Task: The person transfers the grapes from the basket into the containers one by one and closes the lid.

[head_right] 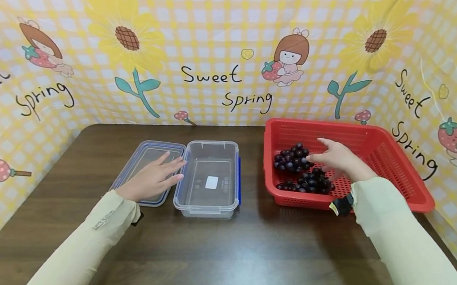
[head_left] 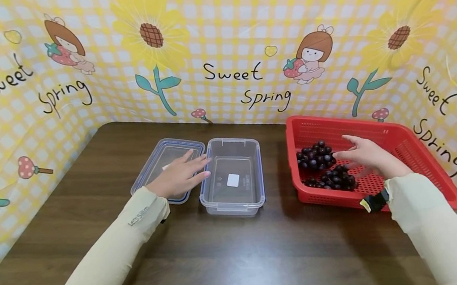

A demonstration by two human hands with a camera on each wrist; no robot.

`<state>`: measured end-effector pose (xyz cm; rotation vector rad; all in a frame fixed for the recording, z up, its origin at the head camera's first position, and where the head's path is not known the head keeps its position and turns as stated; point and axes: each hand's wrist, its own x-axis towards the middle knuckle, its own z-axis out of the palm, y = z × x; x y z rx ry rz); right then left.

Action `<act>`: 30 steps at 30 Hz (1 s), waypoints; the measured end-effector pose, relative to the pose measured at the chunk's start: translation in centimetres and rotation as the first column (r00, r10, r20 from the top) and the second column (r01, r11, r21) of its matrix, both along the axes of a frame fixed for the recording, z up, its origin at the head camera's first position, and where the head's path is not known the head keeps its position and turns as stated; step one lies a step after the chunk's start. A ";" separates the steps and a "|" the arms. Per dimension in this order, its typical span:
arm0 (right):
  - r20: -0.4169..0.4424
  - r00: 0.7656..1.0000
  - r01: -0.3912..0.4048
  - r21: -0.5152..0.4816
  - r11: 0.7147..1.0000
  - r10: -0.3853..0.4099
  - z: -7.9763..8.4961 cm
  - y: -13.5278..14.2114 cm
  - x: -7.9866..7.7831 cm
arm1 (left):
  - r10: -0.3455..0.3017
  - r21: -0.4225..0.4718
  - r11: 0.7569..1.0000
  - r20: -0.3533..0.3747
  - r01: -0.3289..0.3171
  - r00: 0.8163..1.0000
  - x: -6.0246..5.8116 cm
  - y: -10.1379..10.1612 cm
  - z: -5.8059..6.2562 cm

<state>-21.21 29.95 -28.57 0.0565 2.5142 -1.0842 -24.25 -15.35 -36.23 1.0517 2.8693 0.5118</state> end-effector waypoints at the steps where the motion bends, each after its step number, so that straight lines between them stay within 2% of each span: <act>1: 0.018 1.000 -0.009 0.002 1.000 0.009 0.1 0.1 -0.3 | -0.007 0.000 1.000 0.004 0.007 1.000 0.0 0.2 0.1; 10: 0.111 0.989 -0.103 0.092 0.990 0.092 0.7 -0.7 -2.2 | -0.044 -0.058 0.997 0.004 0.044 0.999 -0.2 0.9 0.3; 16: 0.147 0.983 -0.130 0.134 0.982 0.110 0.4 -1.5 -2.9 | -0.046 -0.072 0.996 0.026 0.047 0.999 0.1 0.8 -0.2; 20: 0.182 0.978 -0.137 0.188 0.973 0.102 0.3 -1.9 -3.4 | -0.042 -0.093 0.995 0.036 0.046 0.998 -0.2 1.2 -0.4; 30: 0.223 0.966 -0.170 0.171 0.970 0.130 0.0 -2.3 -5.0 | -0.008 -0.086 0.996 0.068 0.014 0.998 -0.5 1.2 -0.3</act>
